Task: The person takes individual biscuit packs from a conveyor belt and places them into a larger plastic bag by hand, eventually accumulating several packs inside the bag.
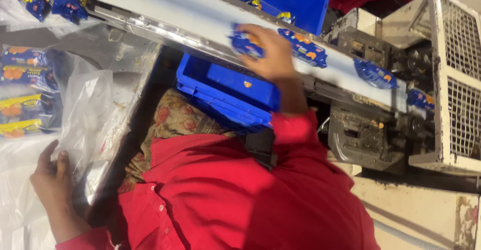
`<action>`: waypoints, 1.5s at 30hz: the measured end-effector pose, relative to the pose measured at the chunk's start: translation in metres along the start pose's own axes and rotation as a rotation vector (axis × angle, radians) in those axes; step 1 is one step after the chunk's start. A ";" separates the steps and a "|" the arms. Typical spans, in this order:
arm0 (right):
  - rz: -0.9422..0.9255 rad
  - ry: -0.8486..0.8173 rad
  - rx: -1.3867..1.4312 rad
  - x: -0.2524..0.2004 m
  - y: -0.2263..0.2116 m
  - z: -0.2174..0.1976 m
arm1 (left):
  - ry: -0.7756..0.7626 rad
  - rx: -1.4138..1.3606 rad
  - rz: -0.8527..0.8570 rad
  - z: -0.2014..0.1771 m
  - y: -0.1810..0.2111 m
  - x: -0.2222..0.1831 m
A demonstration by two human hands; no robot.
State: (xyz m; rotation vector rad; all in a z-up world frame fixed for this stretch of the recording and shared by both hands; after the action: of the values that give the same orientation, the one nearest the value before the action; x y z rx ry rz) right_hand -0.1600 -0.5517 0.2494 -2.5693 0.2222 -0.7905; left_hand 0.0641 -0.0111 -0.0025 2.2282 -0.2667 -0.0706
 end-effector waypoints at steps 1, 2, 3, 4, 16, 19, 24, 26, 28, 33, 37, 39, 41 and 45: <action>0.020 0.037 0.037 -0.012 0.005 -0.020 | 0.018 -0.002 -0.039 -0.003 -0.004 -0.008; -0.008 0.046 -0.038 -0.015 0.013 -0.046 | 0.025 -0.039 -0.016 -0.002 -0.003 -0.011; -0.034 0.062 -0.110 -0.015 0.018 -0.058 | 0.030 -0.071 0.012 -0.002 0.000 -0.008; -0.024 -0.004 -0.232 -0.011 0.024 -0.050 | 0.036 -0.104 0.041 -0.002 0.004 -0.006; -0.372 0.089 -0.278 0.017 -0.060 0.032 | 0.526 0.423 0.565 -0.068 0.169 -0.057; -0.503 0.053 -0.178 0.004 -0.102 0.051 | 0.388 0.223 0.504 -0.070 0.194 -0.061; -0.751 0.036 -0.053 -0.003 -0.149 0.067 | 0.152 -0.213 0.505 -0.045 0.253 -0.071; -0.821 0.011 -0.073 -0.013 -0.164 0.078 | 0.005 -0.346 0.531 -0.025 0.275 -0.071; -0.876 -0.023 -0.056 -0.023 -0.174 0.088 | -0.127 -0.446 0.461 0.000 0.287 -0.071; -0.914 -0.050 0.147 -0.039 -0.182 0.099 | -0.383 -0.961 0.089 0.045 0.266 -0.080; -0.850 -0.061 0.480 -0.046 -0.182 0.115 | -0.564 -1.355 0.046 0.058 0.259 -0.093; -0.861 -0.047 0.537 -0.049 -0.184 0.118 | -0.570 -1.374 0.062 0.058 0.256 -0.095; -0.869 -0.050 0.565 -0.049 -0.185 0.120 | -0.559 -1.374 0.092 0.057 0.255 -0.096; -0.875 -0.087 0.521 -0.046 -0.189 0.119 | -0.445 -1.158 0.173 0.039 0.254 -0.096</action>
State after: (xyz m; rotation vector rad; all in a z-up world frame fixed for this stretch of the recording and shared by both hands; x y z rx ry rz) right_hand -0.1262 -0.3274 0.2247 -2.1183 -1.0569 -0.8539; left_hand -0.0773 -0.1733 0.1677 1.0133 -0.4987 -0.4948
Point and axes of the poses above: each hand's wrist, its own x-axis towards the middle knuckle, its own z-axis out of the palm, y = z × x, the point moved 6 cm from there along x, towards the middle knuckle, and after that the axes turned 1 degree about x, right-handed, at the moved point
